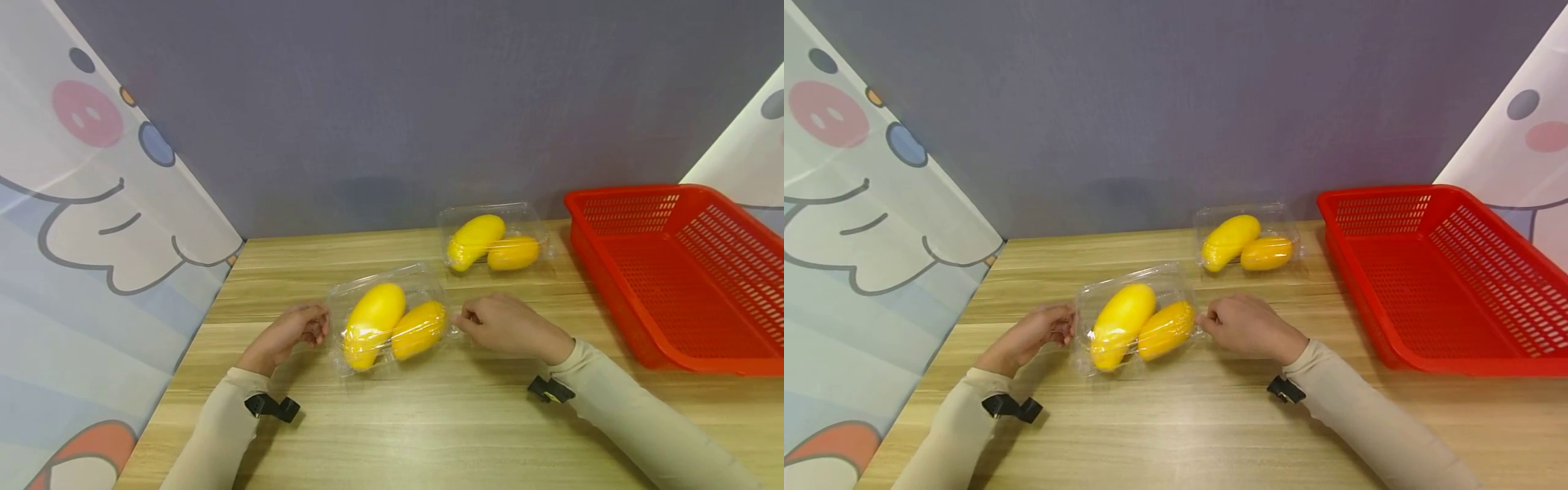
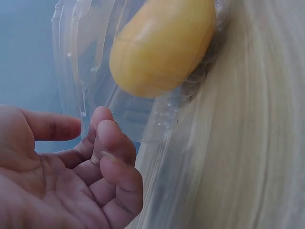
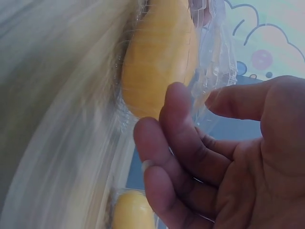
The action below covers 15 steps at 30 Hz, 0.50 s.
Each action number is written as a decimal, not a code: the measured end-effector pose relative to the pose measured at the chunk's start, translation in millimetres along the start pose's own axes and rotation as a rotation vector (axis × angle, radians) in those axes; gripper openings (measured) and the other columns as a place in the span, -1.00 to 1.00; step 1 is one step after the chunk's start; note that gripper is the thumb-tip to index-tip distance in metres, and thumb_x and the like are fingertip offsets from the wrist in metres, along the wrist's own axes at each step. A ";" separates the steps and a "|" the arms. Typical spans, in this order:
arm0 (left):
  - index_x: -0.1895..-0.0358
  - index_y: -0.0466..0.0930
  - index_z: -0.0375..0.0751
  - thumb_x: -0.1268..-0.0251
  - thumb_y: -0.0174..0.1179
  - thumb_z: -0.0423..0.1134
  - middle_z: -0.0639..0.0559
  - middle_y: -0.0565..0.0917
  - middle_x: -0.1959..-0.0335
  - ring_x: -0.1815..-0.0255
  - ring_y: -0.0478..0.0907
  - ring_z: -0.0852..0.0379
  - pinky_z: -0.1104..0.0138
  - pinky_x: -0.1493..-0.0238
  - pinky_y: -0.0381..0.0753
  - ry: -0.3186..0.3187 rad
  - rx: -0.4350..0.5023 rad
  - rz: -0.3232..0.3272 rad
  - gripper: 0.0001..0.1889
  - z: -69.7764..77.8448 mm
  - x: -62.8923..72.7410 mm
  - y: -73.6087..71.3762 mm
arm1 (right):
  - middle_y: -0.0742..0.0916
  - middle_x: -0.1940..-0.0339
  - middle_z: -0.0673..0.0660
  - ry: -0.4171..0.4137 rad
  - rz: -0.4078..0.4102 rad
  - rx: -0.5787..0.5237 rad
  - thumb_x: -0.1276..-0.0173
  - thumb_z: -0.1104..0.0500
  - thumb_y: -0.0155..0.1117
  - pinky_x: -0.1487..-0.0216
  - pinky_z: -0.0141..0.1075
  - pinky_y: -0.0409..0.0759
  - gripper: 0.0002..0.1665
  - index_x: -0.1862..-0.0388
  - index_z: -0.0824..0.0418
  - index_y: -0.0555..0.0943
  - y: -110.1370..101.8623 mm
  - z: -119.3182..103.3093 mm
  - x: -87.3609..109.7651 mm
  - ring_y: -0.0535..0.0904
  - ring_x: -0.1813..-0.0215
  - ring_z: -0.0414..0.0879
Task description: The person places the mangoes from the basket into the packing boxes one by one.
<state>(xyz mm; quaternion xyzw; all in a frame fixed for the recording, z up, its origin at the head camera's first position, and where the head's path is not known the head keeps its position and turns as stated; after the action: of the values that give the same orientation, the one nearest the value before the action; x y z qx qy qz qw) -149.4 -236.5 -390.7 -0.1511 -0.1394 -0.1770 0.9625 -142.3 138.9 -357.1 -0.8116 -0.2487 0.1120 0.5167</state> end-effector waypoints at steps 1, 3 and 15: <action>0.32 0.48 -0.21 -0.62 -0.18 -0.15 0.08 0.53 0.52 0.54 0.47 0.20 0.36 0.45 0.47 0.001 0.001 0.002 -0.66 -0.2 0.1 0.2 | 0.58 0.69 -0.18 0.003 -0.007 -0.007 -0.52 -0.08 0.09 0.49 -0.33 0.34 -0.63 0.50 -0.01 0.55 0.6 0.5 -0.4 0.41 0.62 -0.24; 0.30 0.48 -0.24 -0.62 -0.17 -0.14 0.08 0.53 0.51 0.52 0.47 0.19 0.34 0.42 0.47 0.002 0.005 0.005 -0.66 -0.2 0.4 0.7 | 0.59 0.68 -0.18 0.007 -0.016 -0.024 -0.53 -0.07 0.08 0.48 -0.33 0.35 -0.66 0.46 -0.01 0.56 1.7 1.3 -1.4 0.42 0.63 -0.24; 0.05 0.38 -0.33 -0.62 -0.15 -0.15 0.10 0.53 0.45 0.48 0.51 0.21 0.36 0.40 0.48 -0.004 0.077 0.055 -0.73 1.1 -0.9 3.3 | 0.60 0.64 -0.10 0.010 -0.053 -0.185 -0.58 0.00 -0.02 0.41 -0.32 0.42 -0.69 0.11 0.16 0.59 7.0 7.1 -8.1 0.40 0.60 -0.21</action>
<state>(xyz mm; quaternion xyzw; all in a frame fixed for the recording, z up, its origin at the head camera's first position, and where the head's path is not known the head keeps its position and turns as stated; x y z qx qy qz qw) -149.1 -232.9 -390.8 -0.1180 -0.1437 -0.1447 0.9718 -150.3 137.9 -367.0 -0.8494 -0.2769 0.0708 0.4437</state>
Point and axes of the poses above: each hand's wrist, its own x-axis away from the middle knuckle, its own y-axis out of the palm, z = x × y, the point moved 1 cm from there along -x, towards the middle knuckle
